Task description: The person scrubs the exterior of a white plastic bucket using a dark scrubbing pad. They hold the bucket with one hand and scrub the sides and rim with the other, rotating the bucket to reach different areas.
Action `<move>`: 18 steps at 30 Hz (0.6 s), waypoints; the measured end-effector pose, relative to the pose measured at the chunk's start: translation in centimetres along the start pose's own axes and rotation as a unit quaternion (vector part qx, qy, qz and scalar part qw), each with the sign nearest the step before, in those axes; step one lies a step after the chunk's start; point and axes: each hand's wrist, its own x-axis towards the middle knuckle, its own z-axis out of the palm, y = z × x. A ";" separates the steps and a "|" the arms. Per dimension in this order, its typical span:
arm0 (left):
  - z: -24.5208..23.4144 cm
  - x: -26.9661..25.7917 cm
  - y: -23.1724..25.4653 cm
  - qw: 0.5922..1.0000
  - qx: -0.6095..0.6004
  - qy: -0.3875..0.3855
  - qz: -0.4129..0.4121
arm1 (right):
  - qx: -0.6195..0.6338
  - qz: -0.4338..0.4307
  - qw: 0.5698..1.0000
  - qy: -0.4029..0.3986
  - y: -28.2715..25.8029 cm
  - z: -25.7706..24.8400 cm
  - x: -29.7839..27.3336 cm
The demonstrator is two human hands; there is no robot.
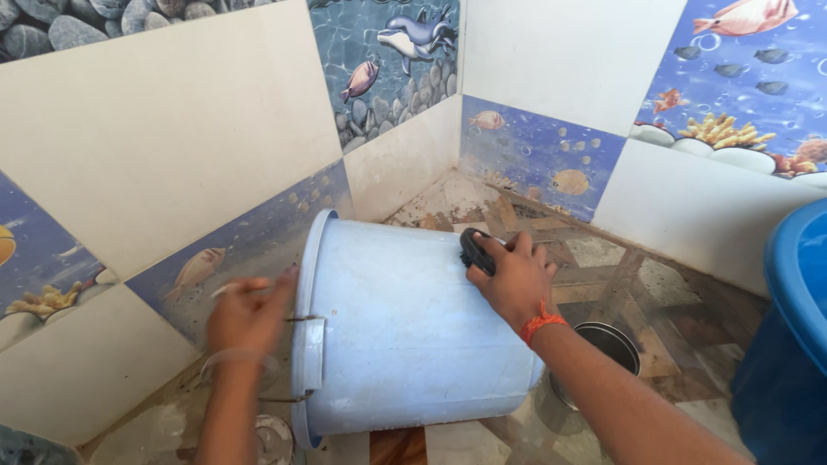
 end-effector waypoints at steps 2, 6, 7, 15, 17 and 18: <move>2.0 1.3 2.5 0.992 0.109 -0.055 0.044 | 0.002 0.000 1.000 -0.003 -0.1 -0.4 -0.7; 5.5 0.7 5.4 0.988 0.147 -0.044 0.006 | 0.009 0.002 1.000 -0.009 0.1 -1.1 -2.1; 5.5 0.2 5.5 0.992 0.108 -0.041 -0.050 | 0.018 0.006 1.000 -0.008 0.1 -1.2 -2.6; 3.7 -4.0 5.2 0.994 0.063 0.049 -0.077 | 0.029 0.005 0.999 0.032 -0.8 -2.2 -6.4; 3.4 -4.7 4.3 0.995 0.052 0.050 -0.074 | 0.022 0.001 0.999 0.036 -1.7 -2.2 -7.1; 3.4 -5.0 3.7 0.995 0.046 0.051 -0.069 | 0.040 -0.014 0.999 0.034 -2.5 -2.1 -7.3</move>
